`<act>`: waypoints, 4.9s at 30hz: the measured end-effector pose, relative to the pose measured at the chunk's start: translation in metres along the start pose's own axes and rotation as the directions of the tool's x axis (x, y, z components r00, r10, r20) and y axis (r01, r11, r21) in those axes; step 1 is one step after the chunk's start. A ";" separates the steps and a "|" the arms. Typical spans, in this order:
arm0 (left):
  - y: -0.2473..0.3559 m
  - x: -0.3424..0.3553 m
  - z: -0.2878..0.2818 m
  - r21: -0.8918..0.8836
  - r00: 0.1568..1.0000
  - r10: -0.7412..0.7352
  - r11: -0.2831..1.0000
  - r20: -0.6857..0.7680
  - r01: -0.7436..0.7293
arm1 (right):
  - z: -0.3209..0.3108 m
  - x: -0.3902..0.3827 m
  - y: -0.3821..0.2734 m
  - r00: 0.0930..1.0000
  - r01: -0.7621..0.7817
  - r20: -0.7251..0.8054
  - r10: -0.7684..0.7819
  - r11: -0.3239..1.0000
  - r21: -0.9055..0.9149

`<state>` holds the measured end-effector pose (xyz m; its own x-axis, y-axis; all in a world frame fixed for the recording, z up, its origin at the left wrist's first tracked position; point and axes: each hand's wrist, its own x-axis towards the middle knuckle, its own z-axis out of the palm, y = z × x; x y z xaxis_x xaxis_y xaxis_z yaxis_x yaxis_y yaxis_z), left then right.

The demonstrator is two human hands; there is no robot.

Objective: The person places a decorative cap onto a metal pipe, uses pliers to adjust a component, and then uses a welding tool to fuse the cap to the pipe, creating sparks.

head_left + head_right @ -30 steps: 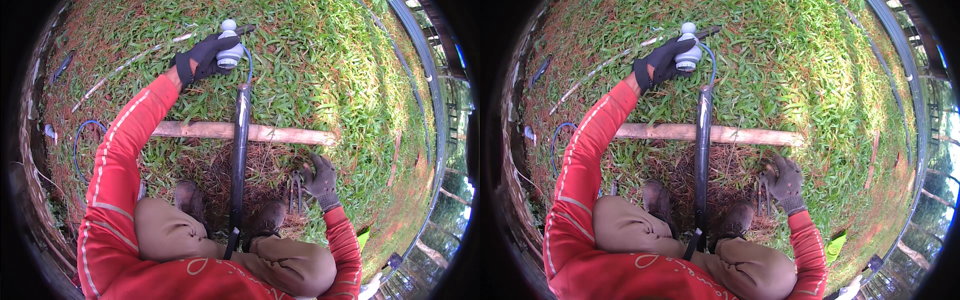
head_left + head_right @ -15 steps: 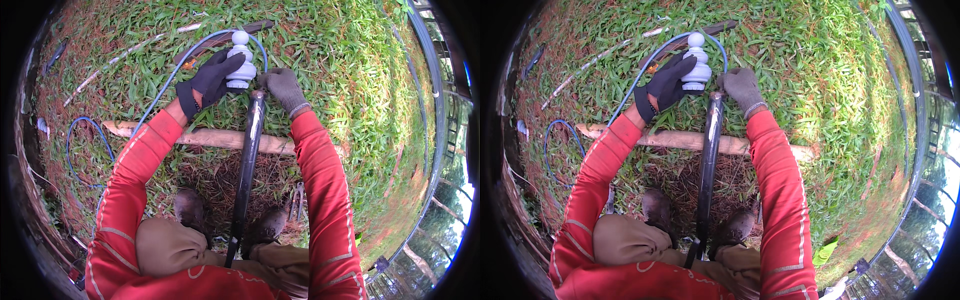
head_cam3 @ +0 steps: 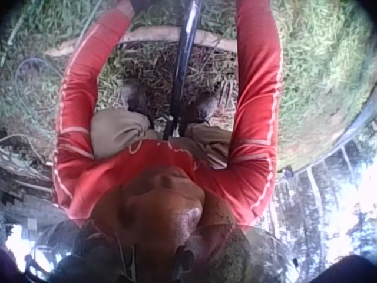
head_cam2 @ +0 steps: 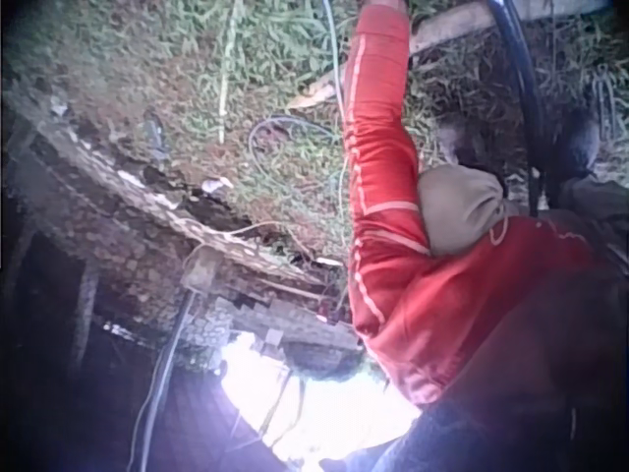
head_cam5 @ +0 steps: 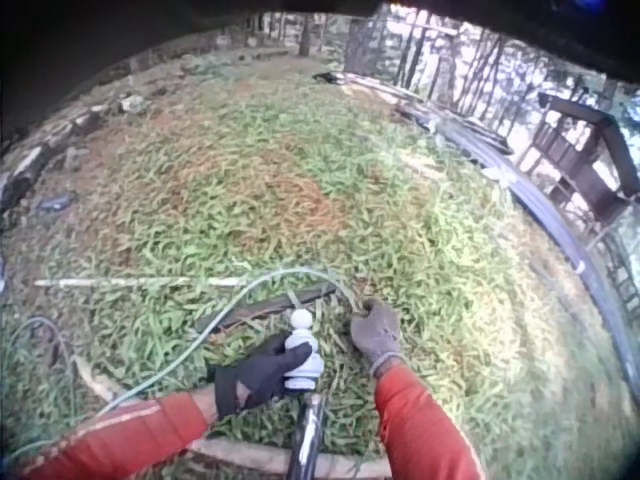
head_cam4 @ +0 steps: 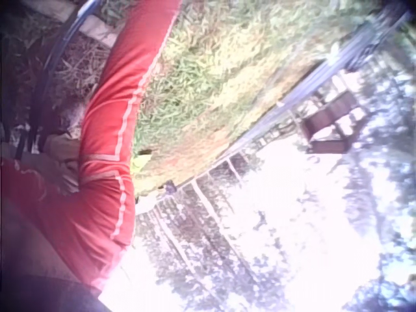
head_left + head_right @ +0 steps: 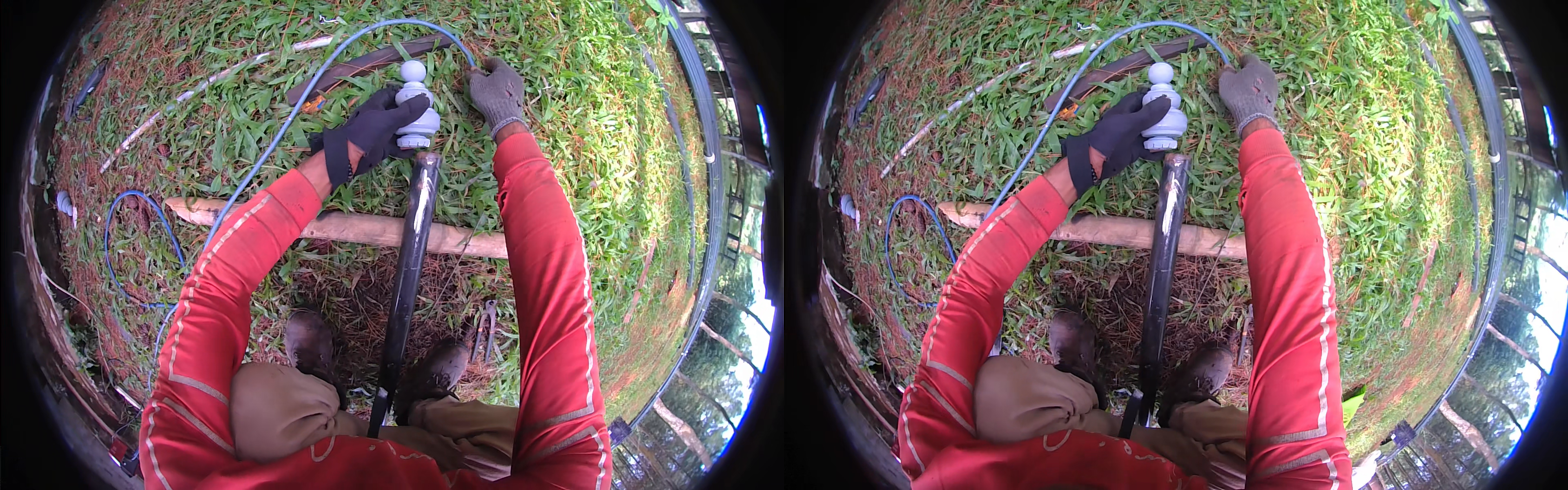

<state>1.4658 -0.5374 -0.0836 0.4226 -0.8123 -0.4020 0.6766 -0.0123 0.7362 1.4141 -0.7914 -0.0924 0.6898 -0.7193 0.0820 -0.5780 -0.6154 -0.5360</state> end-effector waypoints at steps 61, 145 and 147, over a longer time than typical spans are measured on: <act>-0.021 0.003 0.001 -0.046 0.960 -0.075 0.995 0.268 0.091 | -0.090 -0.328 -0.025 0.759 -0.163 0.648 -0.067 0.943 0.289; -0.097 -0.274 -0.045 0.774 0.995 0.023 0.630 -0.097 0.061 | -0.133 -0.394 -0.069 0.502 -0.258 0.833 0.232 0.960 -0.112; -0.103 -0.258 -0.053 0.891 0.917 0.373 0.353 0.145 -0.285 | -0.117 -0.421 -0.032 0.730 -0.287 0.640 0.240 0.957 -0.031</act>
<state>1.3190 -0.2961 -0.0844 0.5518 -0.8339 -0.0150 -0.4187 -0.2925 0.8597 1.0915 -0.5069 -0.0119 0.6441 -0.4659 -0.6066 -0.7649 -0.3929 -0.5104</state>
